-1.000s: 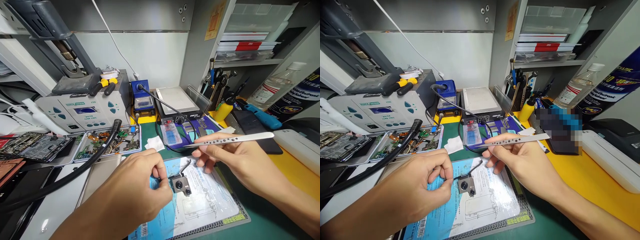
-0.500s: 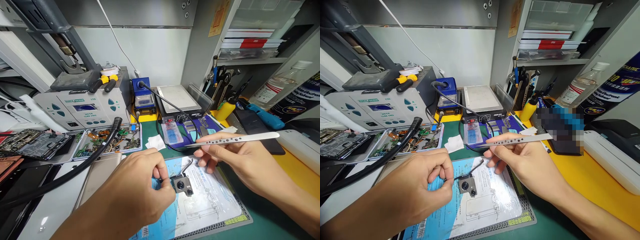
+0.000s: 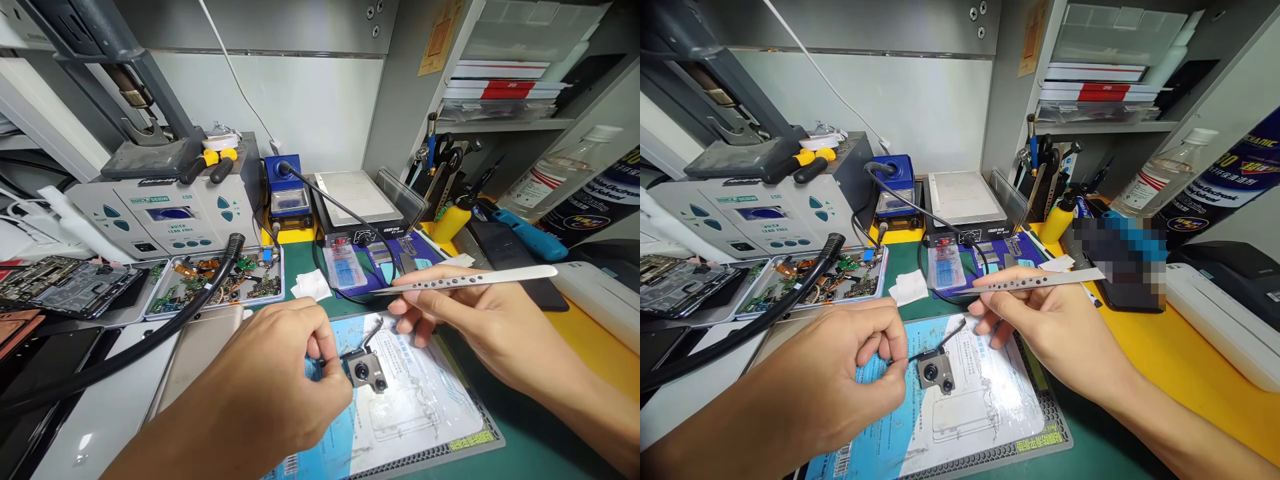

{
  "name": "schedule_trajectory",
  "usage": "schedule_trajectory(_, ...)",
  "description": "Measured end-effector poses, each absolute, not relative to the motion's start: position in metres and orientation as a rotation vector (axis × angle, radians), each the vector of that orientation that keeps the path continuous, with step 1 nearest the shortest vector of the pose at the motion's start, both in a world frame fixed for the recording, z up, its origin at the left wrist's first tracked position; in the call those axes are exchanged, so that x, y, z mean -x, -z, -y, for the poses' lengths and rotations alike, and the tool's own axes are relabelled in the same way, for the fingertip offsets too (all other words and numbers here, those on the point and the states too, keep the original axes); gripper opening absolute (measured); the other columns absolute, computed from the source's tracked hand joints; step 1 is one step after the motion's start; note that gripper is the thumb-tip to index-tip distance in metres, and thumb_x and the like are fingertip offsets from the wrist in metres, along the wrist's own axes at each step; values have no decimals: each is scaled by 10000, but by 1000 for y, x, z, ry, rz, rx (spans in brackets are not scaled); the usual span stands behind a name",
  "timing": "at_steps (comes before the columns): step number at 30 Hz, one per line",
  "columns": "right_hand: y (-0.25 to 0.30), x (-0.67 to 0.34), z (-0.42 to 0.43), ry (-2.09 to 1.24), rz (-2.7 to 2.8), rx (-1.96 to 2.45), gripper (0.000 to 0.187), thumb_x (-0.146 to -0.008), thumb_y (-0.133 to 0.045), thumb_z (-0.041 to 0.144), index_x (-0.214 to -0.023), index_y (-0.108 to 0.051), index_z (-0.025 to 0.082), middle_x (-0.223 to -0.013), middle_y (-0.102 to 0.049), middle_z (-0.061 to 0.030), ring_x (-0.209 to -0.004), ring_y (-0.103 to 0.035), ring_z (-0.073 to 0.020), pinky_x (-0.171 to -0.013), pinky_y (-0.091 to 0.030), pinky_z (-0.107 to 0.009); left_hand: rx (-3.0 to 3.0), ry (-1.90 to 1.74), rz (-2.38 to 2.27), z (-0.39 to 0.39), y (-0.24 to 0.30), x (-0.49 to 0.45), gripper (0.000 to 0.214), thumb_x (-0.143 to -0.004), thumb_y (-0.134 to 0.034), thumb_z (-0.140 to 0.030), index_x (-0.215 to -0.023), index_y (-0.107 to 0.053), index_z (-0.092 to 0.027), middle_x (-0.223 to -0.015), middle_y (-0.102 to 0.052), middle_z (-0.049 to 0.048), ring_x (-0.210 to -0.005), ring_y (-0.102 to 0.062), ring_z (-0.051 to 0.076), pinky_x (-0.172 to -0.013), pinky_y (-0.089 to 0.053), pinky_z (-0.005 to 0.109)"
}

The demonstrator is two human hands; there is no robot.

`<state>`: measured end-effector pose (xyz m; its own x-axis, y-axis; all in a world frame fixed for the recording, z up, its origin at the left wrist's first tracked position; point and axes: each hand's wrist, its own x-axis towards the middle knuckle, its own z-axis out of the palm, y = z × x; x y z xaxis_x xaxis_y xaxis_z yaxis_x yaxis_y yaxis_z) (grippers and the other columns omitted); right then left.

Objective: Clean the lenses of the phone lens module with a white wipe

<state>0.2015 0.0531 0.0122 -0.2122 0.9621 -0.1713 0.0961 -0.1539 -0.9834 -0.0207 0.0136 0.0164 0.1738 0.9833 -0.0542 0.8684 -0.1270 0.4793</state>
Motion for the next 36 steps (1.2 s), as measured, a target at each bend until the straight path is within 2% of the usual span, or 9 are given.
schedule_trajectory(17, -10, -201, -54, -1450, 1371, 1287, 231, -829, -740, 383, -939, -723, 180, -791, -763, -79, -674, -700, -204, -521, -599, -259, -2109, -380, -1740, -12, -13, 22, 96, -617, -492, -178, -571, -432, -237, -570, -465, -66, -531, -432, 121, -478, -299, 256)
schedule_trajectory(24, -10, -203, -52, -1441, 1372, 1301, 229, -819, -742, 393, -931, -729, 194, -787, -764, -75, -670, -704, -217, -516, -600, -282, -2123, -454, -1733, -11, -13, 23, 96, -597, -510, -177, -553, -447, -235, -522, -406, -72, -502, -399, 108, -459, -296, 251)
schedule_trajectory(32, -12, -185, -56, -1328, 1418, 1300, 459, -648, -837, 498, -981, -748, 194, -727, -750, -73, -637, -710, -260, -519, -594, -357, -2094, -466, -1712, -11, -16, 23, 86, -582, -500, -171, -543, -457, -235, -513, -410, -76, -493, -401, 101, -456, -302, 242)
schedule_trajectory(36, -11, -179, -56, -1336, 1418, 1269, 471, -635, -843, 499, -972, -745, 184, -721, -747, -76, -625, -710, -261, -519, -587, -362, -2066, -466, -1710, -10, -16, 24, 99, -590, -508, -170, -537, -453, -234, -523, -418, -72, -499, -405, 104, -452, -298, 237)
